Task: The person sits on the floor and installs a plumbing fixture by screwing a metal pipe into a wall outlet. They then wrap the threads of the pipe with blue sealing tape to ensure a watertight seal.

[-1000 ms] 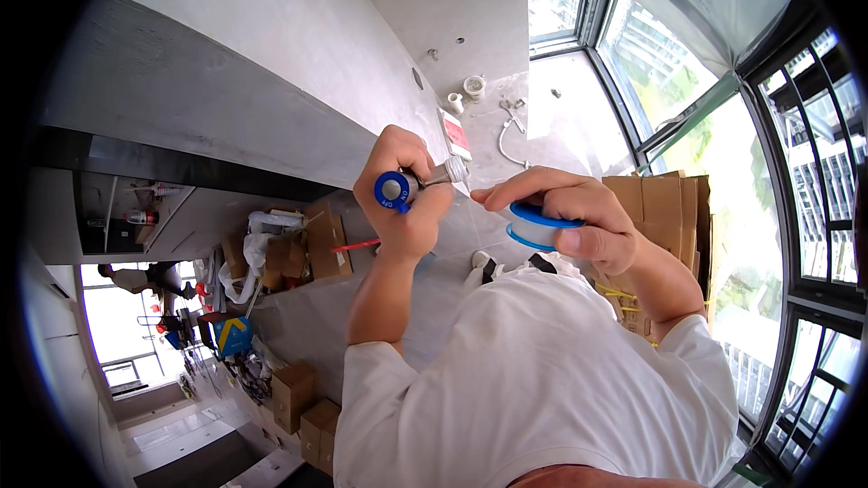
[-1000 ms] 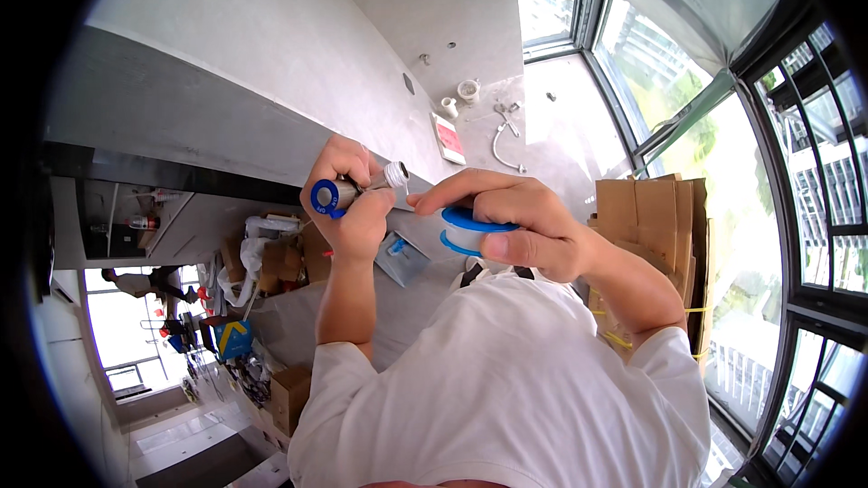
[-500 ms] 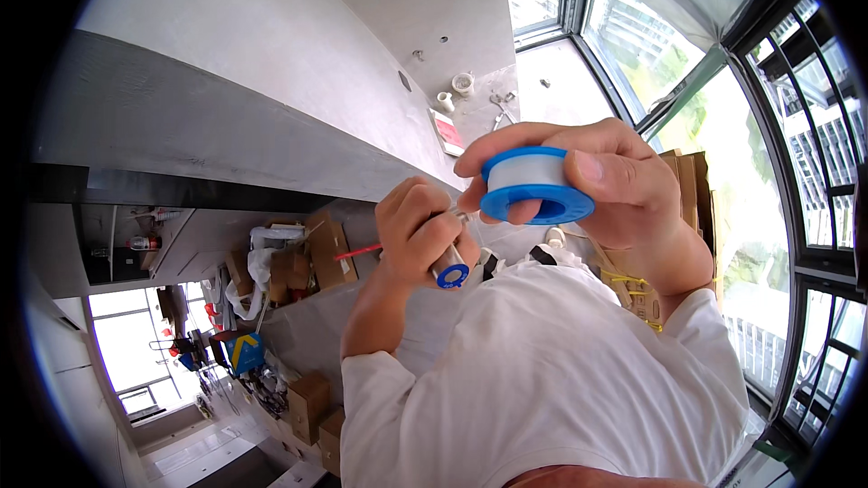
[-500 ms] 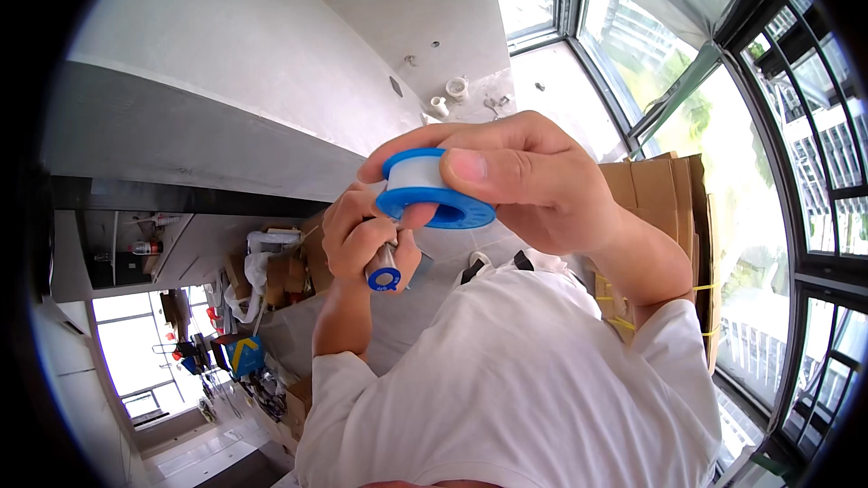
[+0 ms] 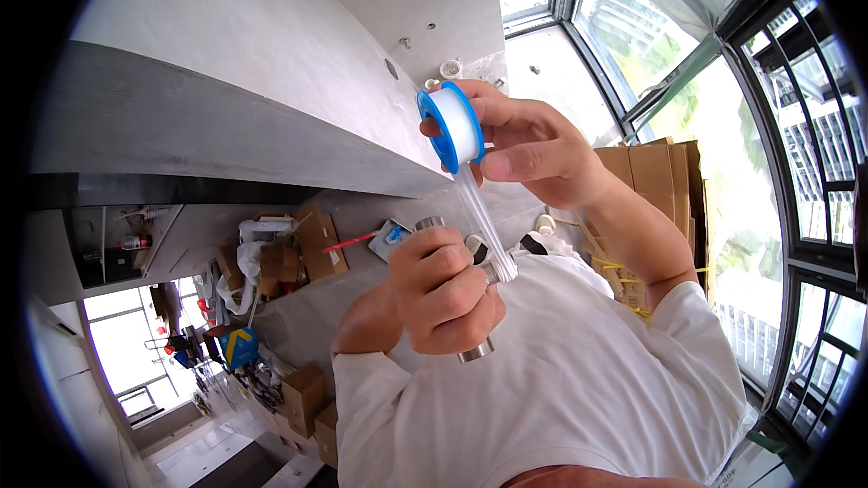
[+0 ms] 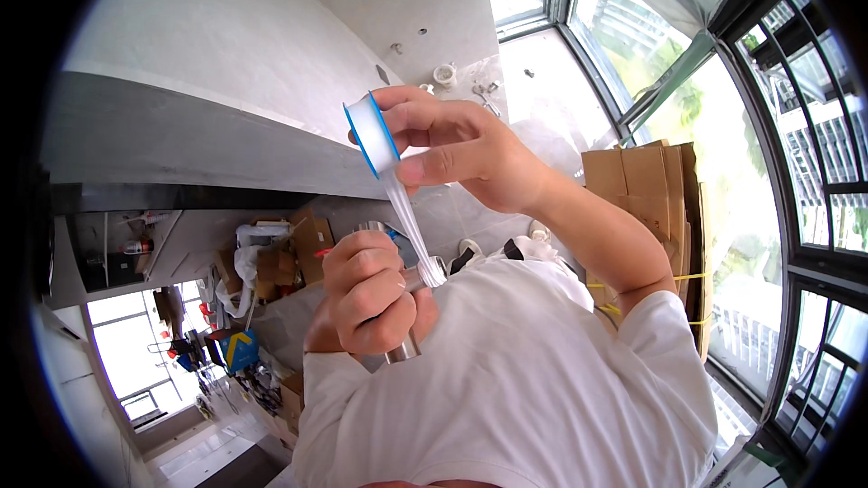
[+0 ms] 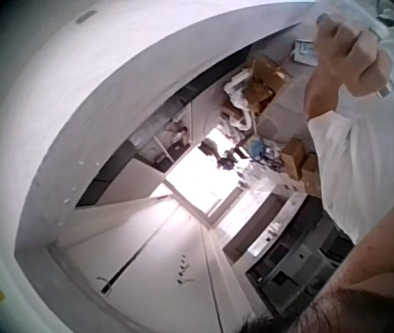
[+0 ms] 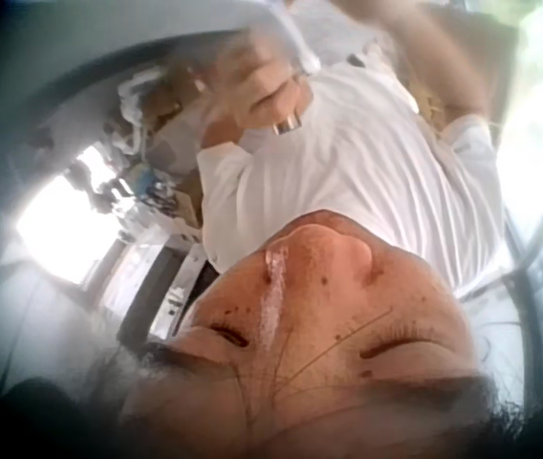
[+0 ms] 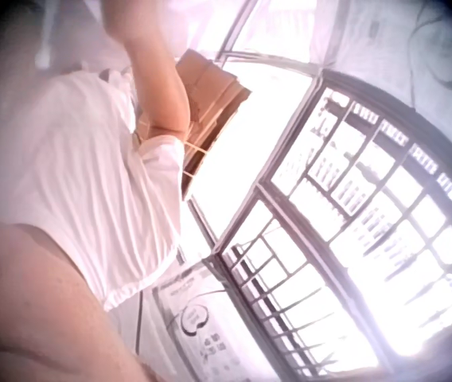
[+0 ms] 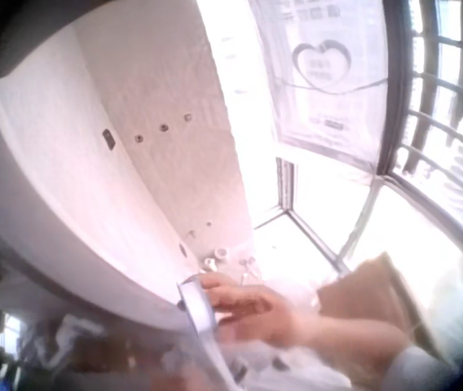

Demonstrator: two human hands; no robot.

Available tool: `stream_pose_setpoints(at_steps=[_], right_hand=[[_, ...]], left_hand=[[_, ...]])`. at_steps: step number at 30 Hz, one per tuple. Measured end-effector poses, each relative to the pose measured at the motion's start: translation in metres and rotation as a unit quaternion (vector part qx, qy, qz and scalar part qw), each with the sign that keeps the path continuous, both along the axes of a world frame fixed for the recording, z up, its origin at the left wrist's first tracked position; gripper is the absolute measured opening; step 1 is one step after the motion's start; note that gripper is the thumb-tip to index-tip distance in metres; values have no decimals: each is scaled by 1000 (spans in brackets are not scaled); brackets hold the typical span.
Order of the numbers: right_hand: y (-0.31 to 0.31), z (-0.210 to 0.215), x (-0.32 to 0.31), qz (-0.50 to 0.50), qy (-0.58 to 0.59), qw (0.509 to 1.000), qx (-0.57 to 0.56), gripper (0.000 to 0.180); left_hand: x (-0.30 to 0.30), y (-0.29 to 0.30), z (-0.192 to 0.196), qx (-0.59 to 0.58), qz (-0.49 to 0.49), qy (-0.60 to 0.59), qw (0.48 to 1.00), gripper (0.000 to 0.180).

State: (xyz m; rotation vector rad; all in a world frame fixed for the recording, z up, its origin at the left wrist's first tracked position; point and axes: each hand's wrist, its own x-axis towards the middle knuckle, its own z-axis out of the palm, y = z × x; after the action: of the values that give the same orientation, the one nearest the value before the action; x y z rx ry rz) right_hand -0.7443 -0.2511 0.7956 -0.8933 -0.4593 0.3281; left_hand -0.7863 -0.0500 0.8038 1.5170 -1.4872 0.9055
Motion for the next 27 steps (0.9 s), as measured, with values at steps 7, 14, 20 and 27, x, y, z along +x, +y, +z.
stream_pose_setpoints(at_steps=[7, 14, 20, 27], right_hand=[[27, -45, -25, -174, -120, 933, -292, 27], [0, -42, -81, -87, -170, 947, -258, 29], [-15, -1, -93, -79, -276, 953, -91, 34], [-29, 70, -53, 19, -397, 917, -39, 30]], left_hand=[[3, 1, 16, -11, 61, -22, 998, 32], [58, 15, 22, -70, 153, 23, 985, 25], [70, 21, 6, -47, 151, 13, 987, 24], [64, 18, -3, 3, 117, 30, 993, 22]])
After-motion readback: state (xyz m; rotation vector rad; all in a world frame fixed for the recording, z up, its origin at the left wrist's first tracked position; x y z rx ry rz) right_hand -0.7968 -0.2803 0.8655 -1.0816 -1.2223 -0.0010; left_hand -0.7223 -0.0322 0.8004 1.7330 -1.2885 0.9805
